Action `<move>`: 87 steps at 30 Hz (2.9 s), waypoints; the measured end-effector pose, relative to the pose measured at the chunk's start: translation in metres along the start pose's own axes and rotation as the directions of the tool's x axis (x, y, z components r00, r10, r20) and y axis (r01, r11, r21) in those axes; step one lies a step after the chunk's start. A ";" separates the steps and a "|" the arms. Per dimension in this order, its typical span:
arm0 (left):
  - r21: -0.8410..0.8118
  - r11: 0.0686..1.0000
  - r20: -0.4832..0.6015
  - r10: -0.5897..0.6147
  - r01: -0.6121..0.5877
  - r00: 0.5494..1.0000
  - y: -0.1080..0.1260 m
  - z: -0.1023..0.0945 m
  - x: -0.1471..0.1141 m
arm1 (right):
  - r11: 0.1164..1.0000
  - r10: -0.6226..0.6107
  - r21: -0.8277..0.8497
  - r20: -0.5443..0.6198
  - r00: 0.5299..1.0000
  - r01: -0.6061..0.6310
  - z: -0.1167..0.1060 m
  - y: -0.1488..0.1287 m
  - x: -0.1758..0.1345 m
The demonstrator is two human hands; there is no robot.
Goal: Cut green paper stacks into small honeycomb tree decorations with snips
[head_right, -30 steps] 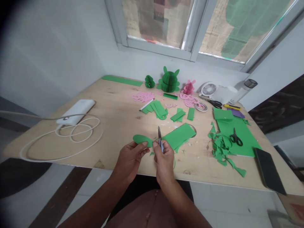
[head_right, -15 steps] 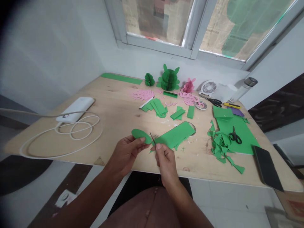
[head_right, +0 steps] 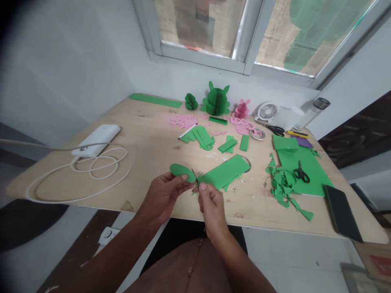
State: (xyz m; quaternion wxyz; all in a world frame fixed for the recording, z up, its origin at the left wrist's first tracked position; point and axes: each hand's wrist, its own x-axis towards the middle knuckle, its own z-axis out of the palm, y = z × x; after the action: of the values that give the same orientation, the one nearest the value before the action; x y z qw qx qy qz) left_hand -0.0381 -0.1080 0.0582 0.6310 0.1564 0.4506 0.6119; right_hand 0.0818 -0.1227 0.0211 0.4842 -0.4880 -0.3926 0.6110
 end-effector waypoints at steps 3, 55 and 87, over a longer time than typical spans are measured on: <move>0.003 1.000 -0.013 0.003 -0.003 1.000 -0.001 0.000 0.000 | 1.000 -0.004 0.002 -0.004 1.000 0.004 0.000 0.000 0.000; 0.219 0.976 0.168 -0.054 0.017 0.984 0.012 -0.008 0.008 | 0.941 -0.096 -0.326 -0.004 0.995 0.090 -0.012 -0.005 -0.002; 0.324 0.946 0.257 -0.101 0.012 0.961 0.010 -0.010 0.005 | 0.928 -0.155 -0.343 0.009 0.988 0.149 -0.010 -0.013 -0.002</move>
State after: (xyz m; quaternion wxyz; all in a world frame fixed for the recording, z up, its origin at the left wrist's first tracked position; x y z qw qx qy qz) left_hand -0.0529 -0.1045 0.0587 0.6703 0.3254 0.4576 0.4852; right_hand 0.0939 -0.1218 0.0314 0.4415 -0.5384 -0.5249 0.4895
